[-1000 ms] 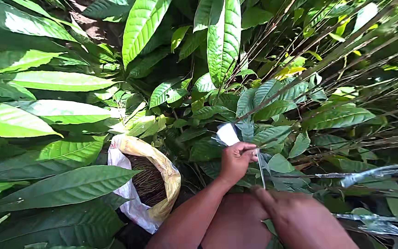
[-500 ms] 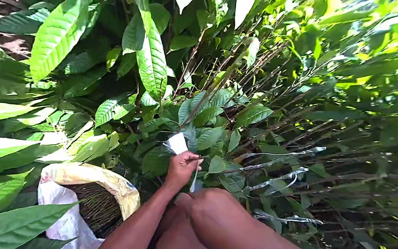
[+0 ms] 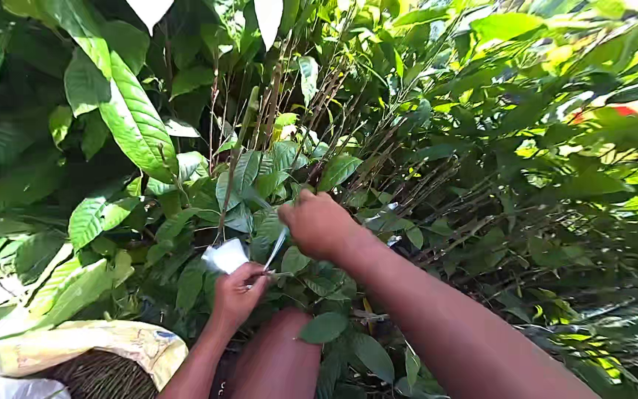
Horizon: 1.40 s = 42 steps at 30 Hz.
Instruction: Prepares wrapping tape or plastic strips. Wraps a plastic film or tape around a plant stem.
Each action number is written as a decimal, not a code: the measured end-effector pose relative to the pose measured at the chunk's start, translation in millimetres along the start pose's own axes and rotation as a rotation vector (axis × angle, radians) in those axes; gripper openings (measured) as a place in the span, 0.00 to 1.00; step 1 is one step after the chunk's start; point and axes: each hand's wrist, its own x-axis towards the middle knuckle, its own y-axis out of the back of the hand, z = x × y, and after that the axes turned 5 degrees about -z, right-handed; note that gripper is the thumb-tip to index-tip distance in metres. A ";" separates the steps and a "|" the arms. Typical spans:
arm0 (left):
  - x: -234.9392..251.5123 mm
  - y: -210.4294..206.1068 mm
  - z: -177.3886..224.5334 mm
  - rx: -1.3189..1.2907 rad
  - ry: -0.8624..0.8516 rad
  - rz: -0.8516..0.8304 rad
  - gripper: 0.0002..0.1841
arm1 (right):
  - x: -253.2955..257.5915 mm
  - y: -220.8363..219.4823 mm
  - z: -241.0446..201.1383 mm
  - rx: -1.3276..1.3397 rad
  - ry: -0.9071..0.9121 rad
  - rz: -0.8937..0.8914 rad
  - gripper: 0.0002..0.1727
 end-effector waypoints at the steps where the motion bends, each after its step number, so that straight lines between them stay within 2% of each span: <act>1: 1.5 8.2 -4.2 -0.051 0.003 0.060 0.07 | -4.5 -11.2 1.9 -0.076 -0.016 -0.049 0.15; 4: 6.0 20.5 -5.4 -0.142 0.063 0.205 0.05 | -21.8 -38.4 -8.5 -0.088 0.042 -0.175 0.14; 6: 12.1 14.8 0.6 -0.169 0.098 0.237 0.03 | -31.1 -49.9 -22.8 -0.014 0.057 -0.107 0.12; 8: 13.4 2.5 5.7 -0.109 0.128 0.216 0.03 | -45.2 -56.0 -55.7 0.075 0.154 -0.009 0.11; 10: 2.8 -13.6 6.4 0.062 0.146 0.120 0.06 | -48.3 -36.4 -73.1 0.182 0.245 -0.089 0.11; 11: -6.0 -18.8 7.3 0.149 0.149 0.049 0.10 | -40.7 -19.9 -64.9 0.255 0.248 -0.147 0.12; 12: -15.4 -21.0 5.8 0.187 0.082 -0.008 0.14 | -28.9 -6.3 -45.8 0.322 0.230 -0.159 0.15; 13: -18.5 -21.9 2.8 0.191 -0.021 -0.020 0.12 | -17.4 0.4 -21.9 0.323 0.176 -0.149 0.18; 15: -13.4 -14.1 -1.1 0.059 -0.123 -0.013 0.08 | -5.3 -8.9 9.2 0.123 -0.021 -0.112 0.15; 18: -4.6 -2.3 0.6 -0.035 -0.138 -0.002 0.10 | -13.3 -30.9 -3.7 -0.033 -0.118 -0.109 0.14; 20: -2.7 -1.8 1.3 -0.020 -0.149 0.003 0.10 | -16.2 -39.0 -7.3 -0.023 -0.126 -0.084 0.15; 23: 4.5 0.1 1.5 0.006 -0.158 0.067 0.09 | -15.6 -44.5 6.7 0.060 -0.151 -0.146 0.14; 25: 10.0 0.4 5.9 -0.052 -0.098 0.126 0.08 | -22.1 -51.6 8.7 0.104 -0.125 -0.144 0.13; 28: 15.3 -4.2 12.1 -0.193 0.023 0.178 0.07 | -46.7 -62.4 -34.8 0.174 0.094 -0.065 0.15; 30: 9.1 -12.7 15.2 -0.217 0.119 0.126 0.06 | -52.9 -53.1 -62.5 0.237 0.229 -0.087 0.13; 32: -7.9 -15.8 17.8 -0.069 0.243 -0.005 0.12 | -38.7 -25.2 -55.2 0.351 0.235 -0.131 0.12; 33: -16.8 -17.6 10.6 0.014 0.133 -0.028 0.16 | -26.9 -12.6 -38.9 0.395 0.211 -0.122 0.14; 35: -17.3 -17.7 1.4 -0.040 -0.055 -0.007 0.09 | -6.9 -9.0 -2.8 0.282 0.082 -0.095 0.17; 37: -9.5 -8.0 4.7 -0.167 -0.082 0.049 0.06 | -6.0 -27.2 6.1 0.064 -0.017 -0.104 0.16; 39: -3.4 -0.6 8.4 -0.239 -0.066 0.099 0.10 | -15.5 -41.9 -6.1 -0.056 0.002 -0.112 0.15; 42: 4.5 -0.1 9.7 -0.248 -0.065 0.137 0.08 | -21.9 -54.3 -5.0 -0.053 -0.001 -0.056 0.14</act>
